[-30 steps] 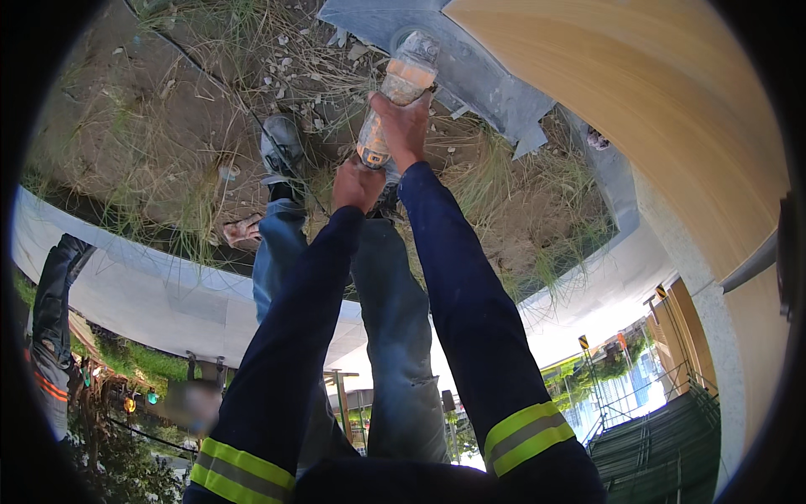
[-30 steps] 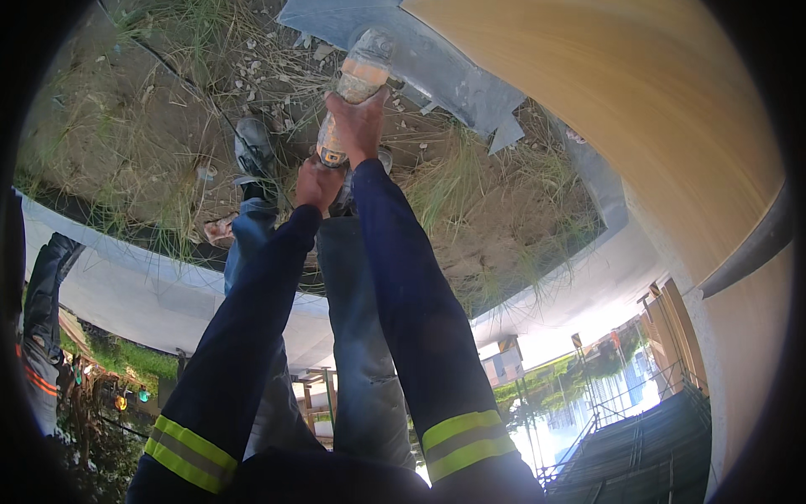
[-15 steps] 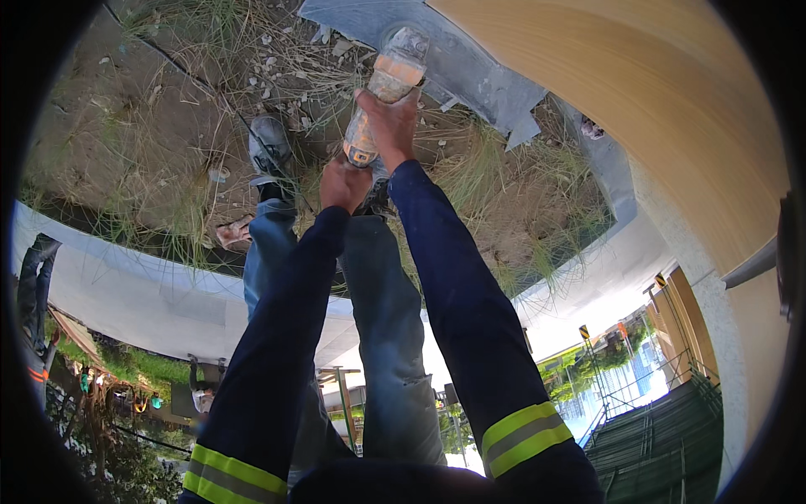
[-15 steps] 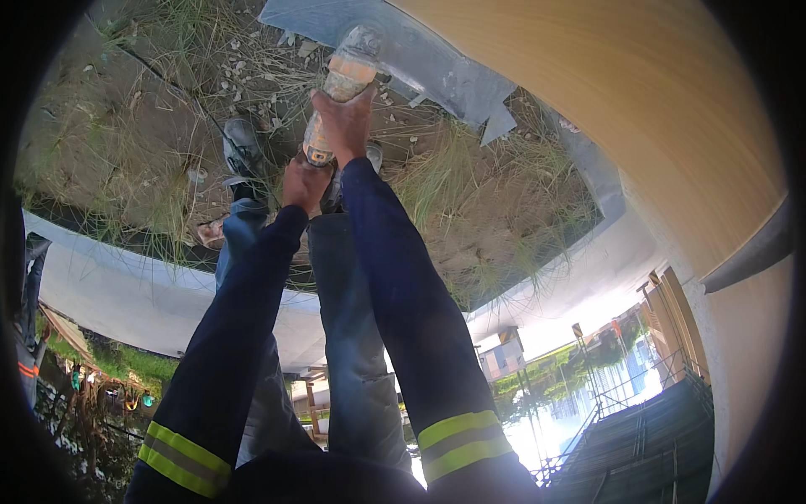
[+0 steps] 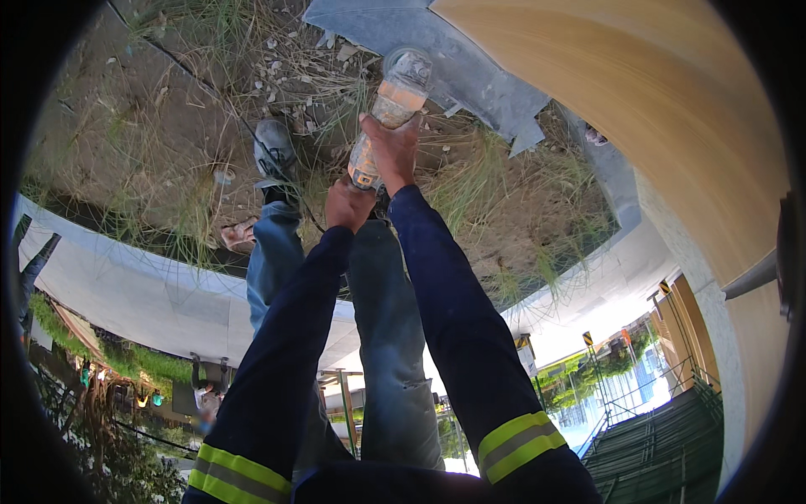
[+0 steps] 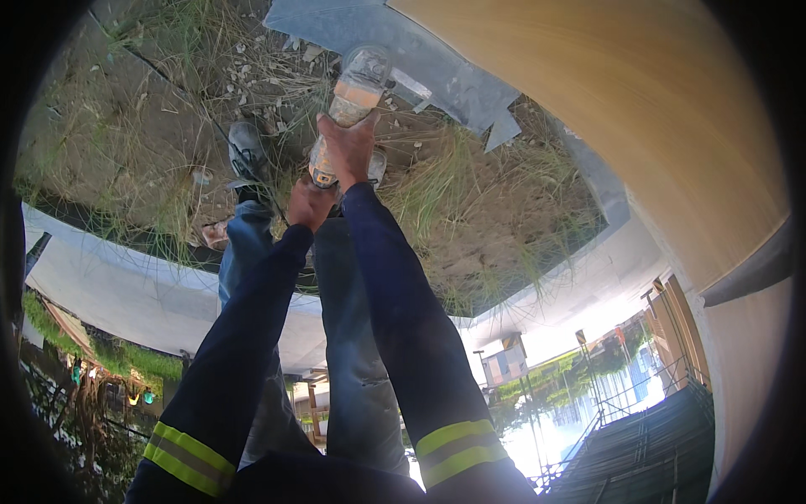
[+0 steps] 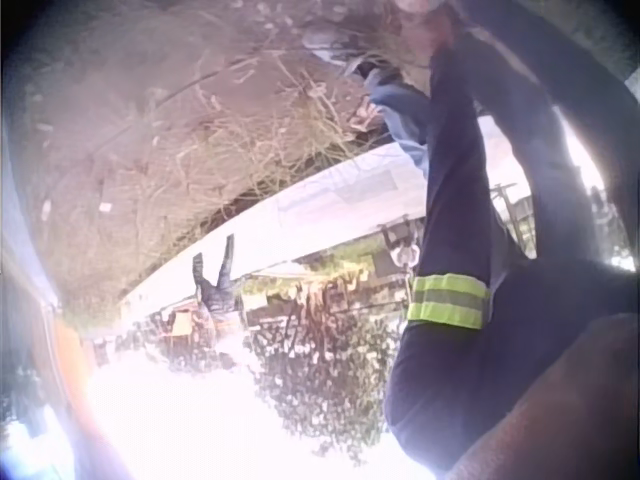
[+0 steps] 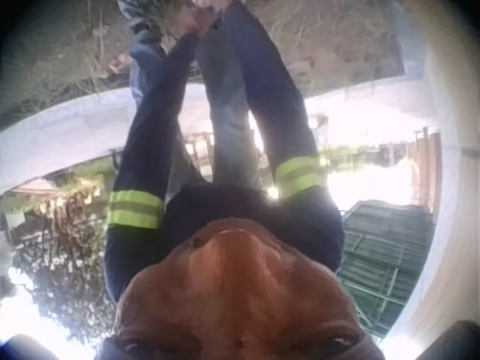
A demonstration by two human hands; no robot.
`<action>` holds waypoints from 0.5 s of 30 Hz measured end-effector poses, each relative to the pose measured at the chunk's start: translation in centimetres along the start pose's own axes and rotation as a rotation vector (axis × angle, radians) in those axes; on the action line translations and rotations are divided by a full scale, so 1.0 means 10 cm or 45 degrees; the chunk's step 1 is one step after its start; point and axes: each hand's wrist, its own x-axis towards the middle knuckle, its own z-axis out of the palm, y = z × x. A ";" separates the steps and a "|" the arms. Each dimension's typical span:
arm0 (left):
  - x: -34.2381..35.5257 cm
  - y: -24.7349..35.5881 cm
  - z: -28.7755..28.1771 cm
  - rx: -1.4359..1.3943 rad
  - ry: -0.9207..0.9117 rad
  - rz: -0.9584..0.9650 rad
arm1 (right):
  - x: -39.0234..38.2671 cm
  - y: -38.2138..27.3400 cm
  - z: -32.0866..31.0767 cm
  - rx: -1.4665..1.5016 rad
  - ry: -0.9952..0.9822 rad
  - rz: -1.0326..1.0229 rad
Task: The person uses an angle grinder to smooth the edge of a concrete structure. The person holds the tool with both hands and moves it along the corner where the concrete meets a wooden panel.
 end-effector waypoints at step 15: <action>0.04 -0.03 0.07 0.017 0.025 -0.032 | 0.10 0.08 0.01 -0.064 0.002 -0.112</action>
